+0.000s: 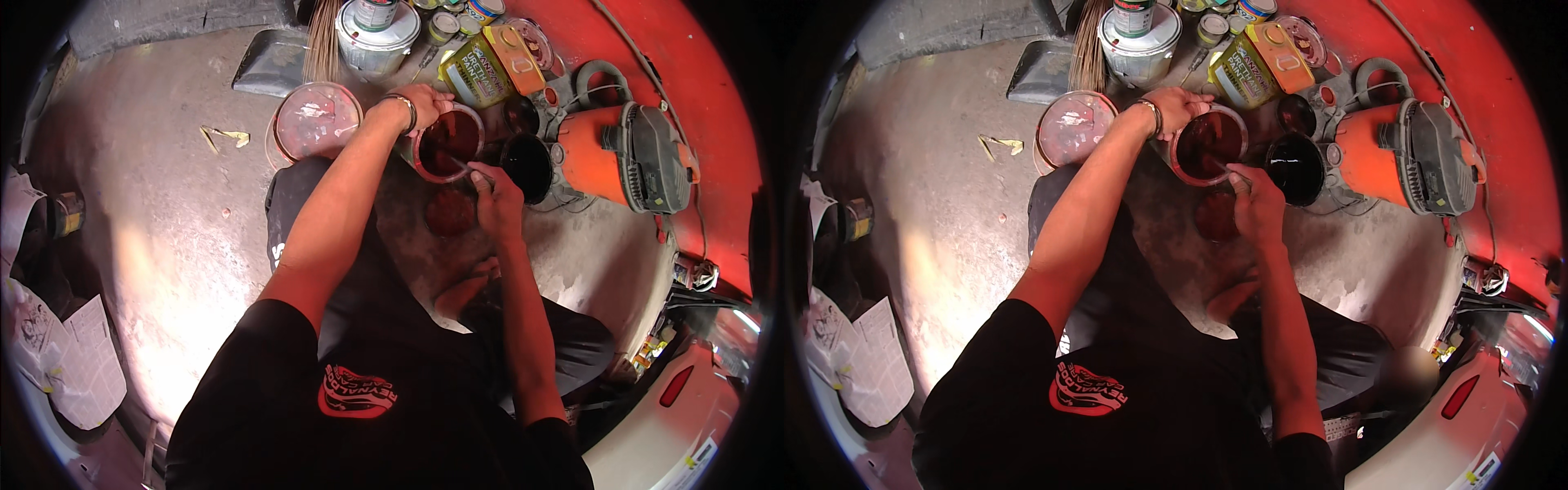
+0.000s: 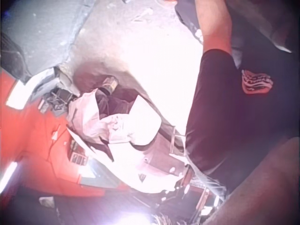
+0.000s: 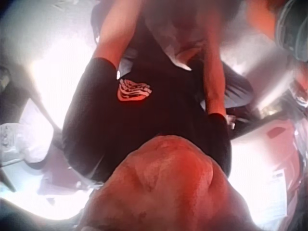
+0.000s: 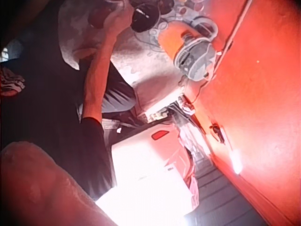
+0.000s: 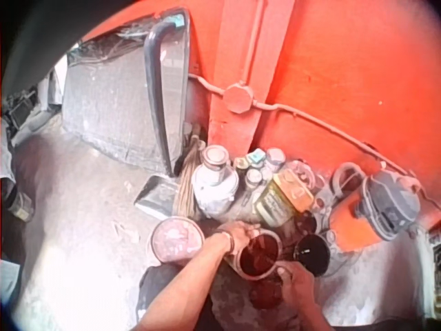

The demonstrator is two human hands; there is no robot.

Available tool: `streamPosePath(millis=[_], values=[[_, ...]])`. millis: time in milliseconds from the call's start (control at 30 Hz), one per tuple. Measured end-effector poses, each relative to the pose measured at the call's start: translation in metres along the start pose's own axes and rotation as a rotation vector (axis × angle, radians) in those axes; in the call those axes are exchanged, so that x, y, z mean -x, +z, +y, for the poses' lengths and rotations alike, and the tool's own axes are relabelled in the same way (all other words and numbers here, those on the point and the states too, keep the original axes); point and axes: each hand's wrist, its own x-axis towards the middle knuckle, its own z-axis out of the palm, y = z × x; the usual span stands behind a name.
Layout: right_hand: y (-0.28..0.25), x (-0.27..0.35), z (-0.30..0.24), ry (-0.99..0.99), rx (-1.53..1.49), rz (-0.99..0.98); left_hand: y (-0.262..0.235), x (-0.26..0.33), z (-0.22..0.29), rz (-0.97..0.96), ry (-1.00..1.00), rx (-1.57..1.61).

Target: The person pours red paint from a can into a bucket and stirs it with a stick. They then add a dark liquid from another can and continue stirring the mixture to blend the colors.

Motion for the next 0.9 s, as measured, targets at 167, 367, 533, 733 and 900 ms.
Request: streamPosePath(millis=[167, 367, 533, 733, 900], values=[[0.000, 0.005, 0.007, -0.059, 0.042, 0.017, -0.002, 0.004, 0.007, -0.007, -0.020, 0.003], [0.002, 0.003, 0.007, -0.036, -0.001, 0.072, 0.001, 0.001, 0.003, 0.009, 0.001, -0.019], [0.005, 0.003, 0.013, 0.067, -0.011, 0.019, 0.000, 0.004, 0.010, 0.013, -0.024, -0.019], [0.004, 0.004, 0.014, 0.030, 0.010, 0.036, -0.001, 0.002, 0.011, 0.016, -0.065, 0.007], [-0.003, 0.000, 0.004, 0.117, -0.092, -0.009, -0.003, 0.004, 0.012, 0.014, -0.076, 0.048]])
